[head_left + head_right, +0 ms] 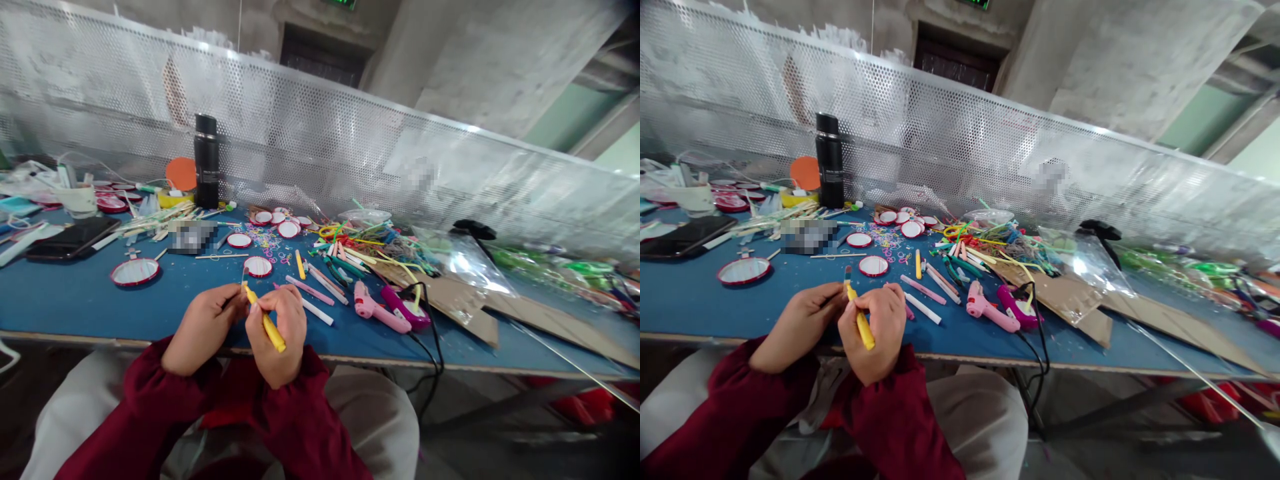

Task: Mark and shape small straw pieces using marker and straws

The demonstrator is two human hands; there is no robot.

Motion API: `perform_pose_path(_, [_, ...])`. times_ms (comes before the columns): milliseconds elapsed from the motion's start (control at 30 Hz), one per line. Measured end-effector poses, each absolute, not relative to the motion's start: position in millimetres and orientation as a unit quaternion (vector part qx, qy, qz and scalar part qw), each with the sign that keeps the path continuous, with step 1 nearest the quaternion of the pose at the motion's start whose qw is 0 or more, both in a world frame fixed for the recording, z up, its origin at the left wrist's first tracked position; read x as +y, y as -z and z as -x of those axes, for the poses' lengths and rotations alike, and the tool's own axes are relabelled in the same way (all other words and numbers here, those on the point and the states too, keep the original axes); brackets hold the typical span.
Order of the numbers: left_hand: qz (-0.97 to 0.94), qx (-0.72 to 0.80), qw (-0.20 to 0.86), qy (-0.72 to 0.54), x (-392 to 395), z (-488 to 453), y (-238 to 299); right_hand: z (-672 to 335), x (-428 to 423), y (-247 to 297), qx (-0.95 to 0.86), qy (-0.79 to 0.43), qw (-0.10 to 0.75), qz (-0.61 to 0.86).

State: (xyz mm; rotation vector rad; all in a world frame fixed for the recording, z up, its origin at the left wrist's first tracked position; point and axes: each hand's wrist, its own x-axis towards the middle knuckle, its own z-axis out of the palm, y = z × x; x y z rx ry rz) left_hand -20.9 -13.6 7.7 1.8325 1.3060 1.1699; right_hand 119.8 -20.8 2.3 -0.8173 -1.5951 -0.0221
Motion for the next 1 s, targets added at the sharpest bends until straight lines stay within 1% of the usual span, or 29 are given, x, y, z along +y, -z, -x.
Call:
perform_pose_path(400, [-0.691, 0.486, 0.300, -0.443, -14.4, 19.2, -10.3, -117.9, -21.3, -1.8, -0.688, 0.028, 0.630, 0.359])
perform_pose_path(567, [-0.688, 0.494, 0.299, -0.439, -13.4, 19.5, -8.9, -117.8, -21.7, -1.0, -0.701, 0.012, 0.616, 0.360])
perform_pose_path(733, [-0.694, 0.492, 0.297, -0.434, -12.6, 19.7, -8.7, -118.4, -21.9, -1.9, -0.688, 0.024, 0.629, 0.360])
perform_pose_path(1000, [-0.703, 0.494, 0.288, -0.423, -10.9, 22.9, -5.4, -117.4, -21.5, -3.4, -0.688, 0.001, 0.626, 0.367])
